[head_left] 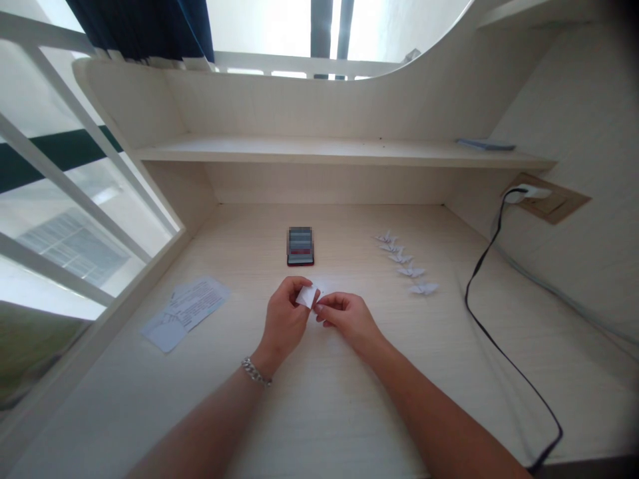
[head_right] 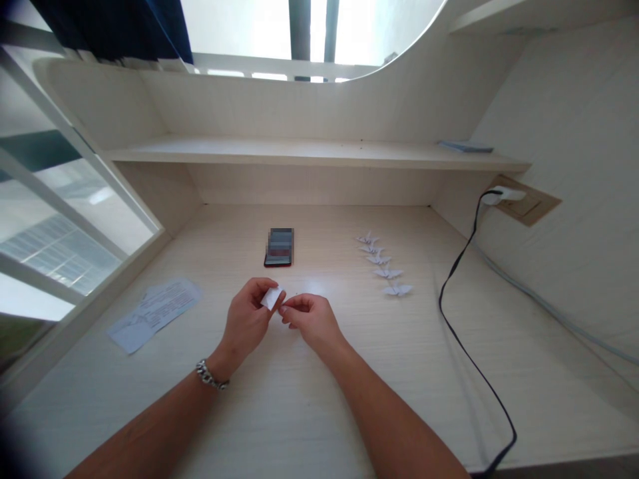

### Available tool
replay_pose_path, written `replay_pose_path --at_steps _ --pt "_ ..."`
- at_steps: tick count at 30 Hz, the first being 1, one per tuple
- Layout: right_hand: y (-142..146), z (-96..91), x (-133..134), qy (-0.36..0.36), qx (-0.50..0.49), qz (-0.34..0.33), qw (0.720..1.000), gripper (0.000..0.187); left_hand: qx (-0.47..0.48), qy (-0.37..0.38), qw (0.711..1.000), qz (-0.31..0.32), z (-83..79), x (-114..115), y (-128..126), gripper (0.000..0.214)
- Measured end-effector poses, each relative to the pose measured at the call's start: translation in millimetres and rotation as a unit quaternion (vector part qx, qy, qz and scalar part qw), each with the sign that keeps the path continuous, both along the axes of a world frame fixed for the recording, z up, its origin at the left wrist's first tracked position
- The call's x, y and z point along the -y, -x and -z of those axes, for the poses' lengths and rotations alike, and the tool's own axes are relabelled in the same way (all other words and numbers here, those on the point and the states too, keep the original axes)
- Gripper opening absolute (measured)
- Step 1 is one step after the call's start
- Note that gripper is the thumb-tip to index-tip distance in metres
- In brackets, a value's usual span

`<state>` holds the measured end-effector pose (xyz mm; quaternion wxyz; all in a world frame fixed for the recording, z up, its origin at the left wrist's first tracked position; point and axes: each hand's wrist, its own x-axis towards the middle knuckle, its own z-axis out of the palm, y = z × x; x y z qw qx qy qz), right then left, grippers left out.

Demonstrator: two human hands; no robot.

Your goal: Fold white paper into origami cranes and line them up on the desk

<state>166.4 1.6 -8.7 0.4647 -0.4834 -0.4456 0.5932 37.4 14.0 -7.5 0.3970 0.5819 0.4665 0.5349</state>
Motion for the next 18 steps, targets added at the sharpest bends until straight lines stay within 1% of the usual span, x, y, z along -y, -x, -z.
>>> replay_pose_path --at_steps 5,8,11,16,18 --pt "1.9 3.6 0.2 0.009 -0.006 0.006 1.000 0.019 0.021 0.010 1.000 -0.006 -0.7 -0.1 -1.7 0.020" --pt "2.6 4.3 -0.7 0.017 0.002 -0.001 1.000 0.020 0.018 0.013 1.000 -0.017 -0.9 0.6 -2.4 0.019" --pt "2.9 3.0 -0.9 0.019 0.004 -0.010 1.000 0.021 0.014 0.016 0.999 -0.026 -0.5 0.2 -2.3 0.019" --pt "1.8 -2.2 0.7 0.034 -0.012 -0.021 0.999 0.019 0.038 0.025 0.999 -0.023 2.0 -4.9 1.0 0.021" --pt "1.1 -3.3 1.2 0.043 -0.020 -0.031 0.998 0.019 0.044 0.027 0.998 -0.032 3.3 -7.5 3.4 0.023"
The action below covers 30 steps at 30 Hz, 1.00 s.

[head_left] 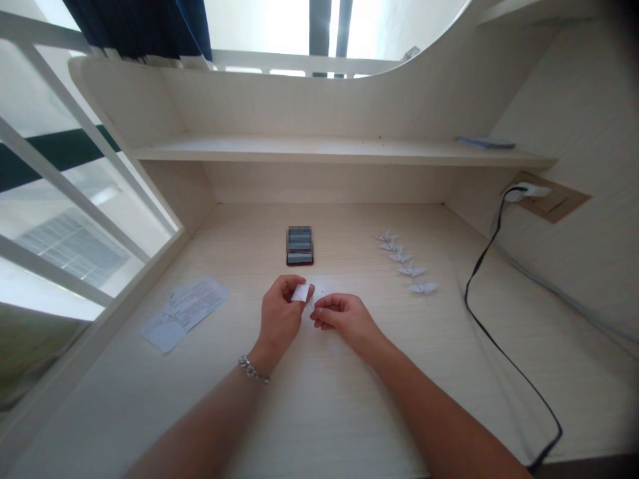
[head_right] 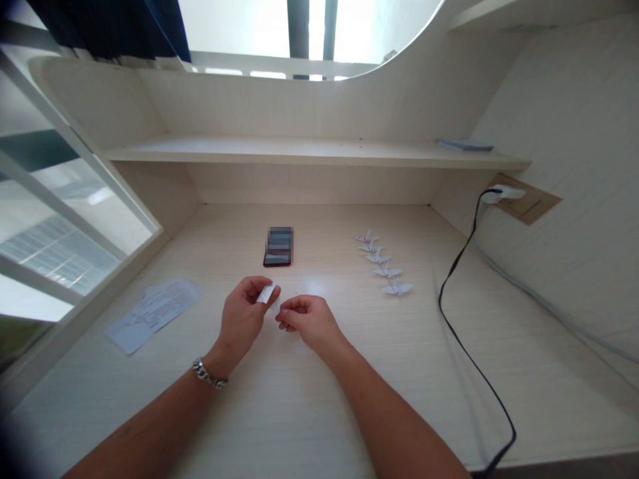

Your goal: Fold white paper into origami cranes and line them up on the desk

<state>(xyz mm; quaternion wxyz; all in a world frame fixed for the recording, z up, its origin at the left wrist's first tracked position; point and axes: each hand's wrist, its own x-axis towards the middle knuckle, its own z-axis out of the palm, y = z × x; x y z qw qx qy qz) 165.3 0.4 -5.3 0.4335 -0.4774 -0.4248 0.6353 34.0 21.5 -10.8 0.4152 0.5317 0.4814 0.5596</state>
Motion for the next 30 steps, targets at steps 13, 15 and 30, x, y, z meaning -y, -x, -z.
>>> replay_pose_path --at_steps 13,15,30 --pt "0.9 6.9 0.8 -0.088 0.054 -0.006 0.995 0.015 0.023 -0.005 1.000 0.006 -1.0 2.7 -3.2 0.021" --pt "0.9 5.5 0.8 -0.068 0.042 -0.010 0.997 0.012 0.021 -0.005 1.000 0.004 -1.0 1.9 -2.2 0.022" --pt "0.3 4.3 1.1 -0.053 0.009 -0.032 0.998 0.016 0.043 0.010 0.999 0.008 -2.3 1.5 -1.3 0.025"
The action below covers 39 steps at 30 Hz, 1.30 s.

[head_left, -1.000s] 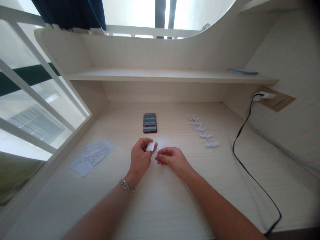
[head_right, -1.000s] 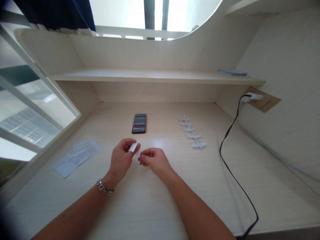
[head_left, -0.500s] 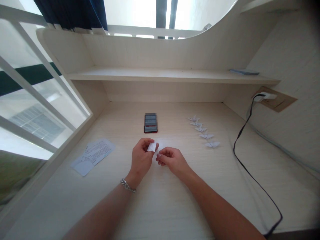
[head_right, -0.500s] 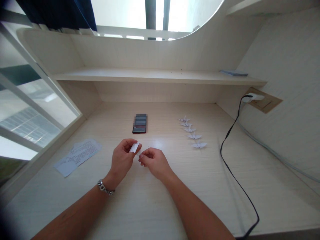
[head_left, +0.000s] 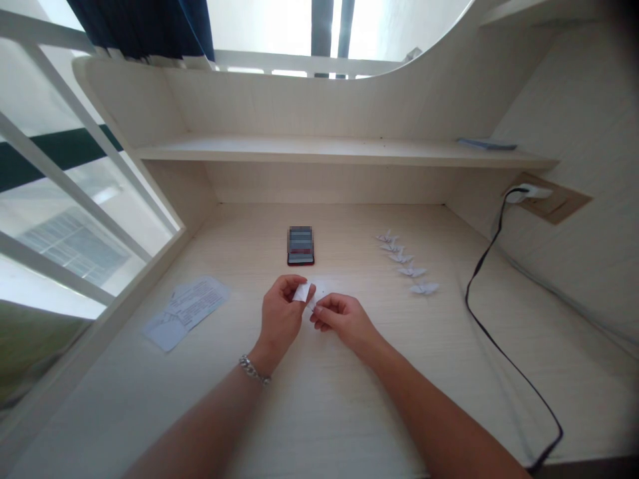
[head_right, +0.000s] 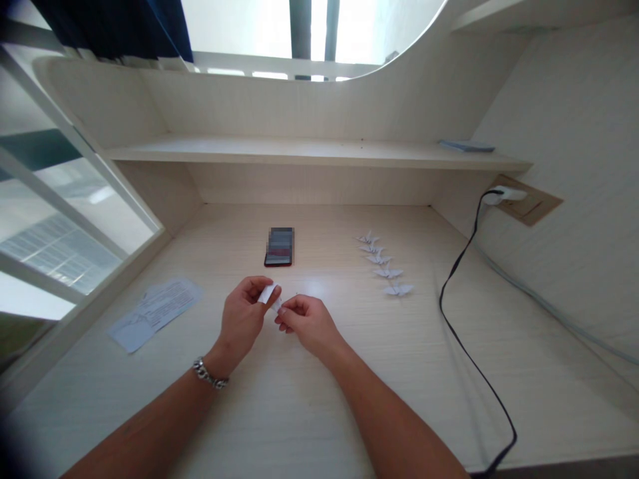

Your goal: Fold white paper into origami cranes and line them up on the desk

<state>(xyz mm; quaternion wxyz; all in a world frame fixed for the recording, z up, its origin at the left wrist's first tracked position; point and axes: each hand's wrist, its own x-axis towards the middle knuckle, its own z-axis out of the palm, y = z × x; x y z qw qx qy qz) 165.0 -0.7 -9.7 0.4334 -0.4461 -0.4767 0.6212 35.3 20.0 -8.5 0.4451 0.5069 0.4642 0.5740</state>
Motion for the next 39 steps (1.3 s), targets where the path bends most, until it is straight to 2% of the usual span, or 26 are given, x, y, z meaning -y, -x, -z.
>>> replay_pose_path --at_steps 4,10,14,17,22,29,35,37,39 --pt "0.1 -1.9 1.0 0.013 0.010 -0.018 1.000 0.017 0.014 0.009 1.000 -0.011 0.3 -3.2 3.5 0.028" --pt "-0.1 -1.6 1.6 0.003 0.003 0.003 1.000 0.024 0.010 0.011 1.000 0.007 -0.1 -1.7 2.4 0.029" --pt "-1.0 -1.7 1.1 -0.018 0.021 -0.003 1.000 0.022 0.009 0.019 1.000 0.007 -0.6 0.6 -0.6 0.031" --pt "-1.9 -3.5 1.6 -0.007 0.021 -0.006 1.000 0.019 0.016 0.031 0.999 0.009 0.3 -0.1 -0.4 0.032" --pt "-3.4 -6.0 3.0 -0.006 0.025 -0.052 0.998 0.015 0.042 0.045 0.998 0.015 1.4 -3.2 4.1 0.035" --pt "-3.5 -5.8 1.3 0.002 0.019 -0.012 1.000 0.026 0.042 0.053 0.997 0.031 0.3 -2.9 2.7 0.033" --pt "-5.8 -5.8 0.6 -0.022 0.040 -0.041 0.998 0.016 0.082 0.076 0.992 0.061 -0.7 -1.0 2.4 0.032" --pt "-9.4 -7.2 -0.6 -0.041 0.046 -0.013 0.998 0.016 0.114 0.087 0.986 0.083 -2.6 0.2 2.3 0.031" --pt "-13.3 -8.3 -2.5 -0.062 0.047 0.046 0.996 0.018 0.136 0.097 0.981 0.103 -4.6 1.6 1.7 0.031"
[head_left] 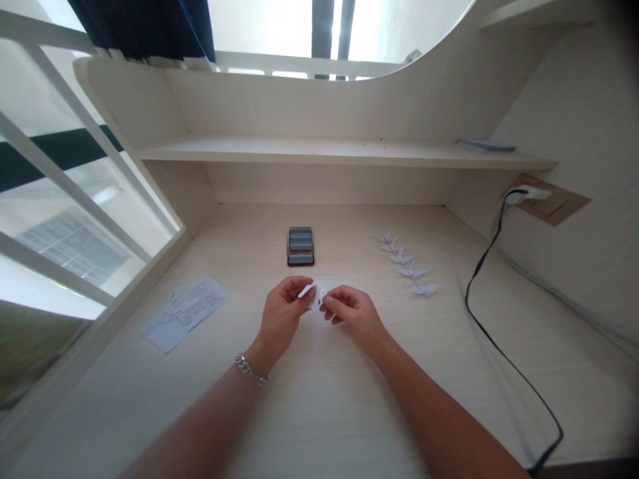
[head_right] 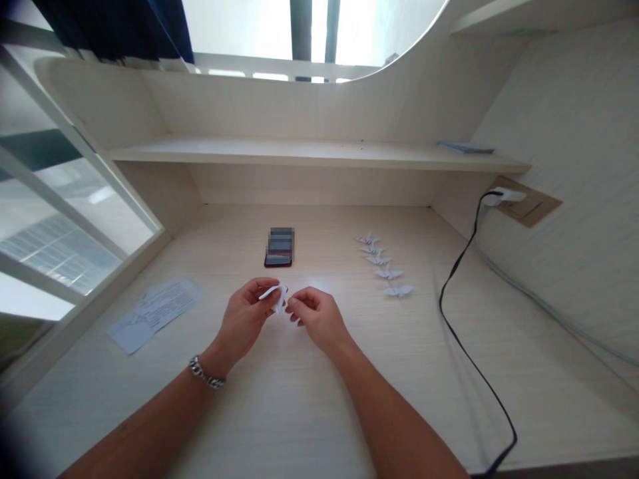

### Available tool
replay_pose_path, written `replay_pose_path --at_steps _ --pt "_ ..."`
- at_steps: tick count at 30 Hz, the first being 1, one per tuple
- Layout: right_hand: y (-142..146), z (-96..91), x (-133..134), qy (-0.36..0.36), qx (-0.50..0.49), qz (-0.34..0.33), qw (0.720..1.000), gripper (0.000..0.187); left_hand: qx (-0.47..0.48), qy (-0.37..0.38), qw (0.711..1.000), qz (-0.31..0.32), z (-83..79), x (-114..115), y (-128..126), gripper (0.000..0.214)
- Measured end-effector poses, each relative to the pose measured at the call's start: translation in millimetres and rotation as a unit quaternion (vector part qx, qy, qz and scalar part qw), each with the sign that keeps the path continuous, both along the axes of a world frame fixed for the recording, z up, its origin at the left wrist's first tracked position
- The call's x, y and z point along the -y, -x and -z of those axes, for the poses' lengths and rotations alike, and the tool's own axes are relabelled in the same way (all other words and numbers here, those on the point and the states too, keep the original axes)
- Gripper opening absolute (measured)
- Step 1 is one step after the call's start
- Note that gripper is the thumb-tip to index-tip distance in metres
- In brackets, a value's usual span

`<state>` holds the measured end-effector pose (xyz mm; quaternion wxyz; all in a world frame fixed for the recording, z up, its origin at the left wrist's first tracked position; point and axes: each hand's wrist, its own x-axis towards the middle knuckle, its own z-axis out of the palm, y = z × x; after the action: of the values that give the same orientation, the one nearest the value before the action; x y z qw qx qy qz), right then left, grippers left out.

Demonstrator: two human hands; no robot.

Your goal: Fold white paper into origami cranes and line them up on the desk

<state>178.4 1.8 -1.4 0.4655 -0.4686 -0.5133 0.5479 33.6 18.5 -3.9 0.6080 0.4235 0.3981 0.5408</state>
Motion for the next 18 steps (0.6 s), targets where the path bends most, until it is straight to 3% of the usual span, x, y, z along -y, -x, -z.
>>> replay_pose_path --at_steps 4,18 --pt "-4.3 1.3 -3.8 -0.038 -0.004 0.079 0.996 0.021 0.001 0.005 1.000 0.027 -1.4 2.0 -2.4 0.030" --pt "-2.5 3.6 -3.8 -0.055 0.010 0.051 0.997 0.017 -0.096 -0.029 0.994 0.037 0.4 2.0 -4.2 0.026"
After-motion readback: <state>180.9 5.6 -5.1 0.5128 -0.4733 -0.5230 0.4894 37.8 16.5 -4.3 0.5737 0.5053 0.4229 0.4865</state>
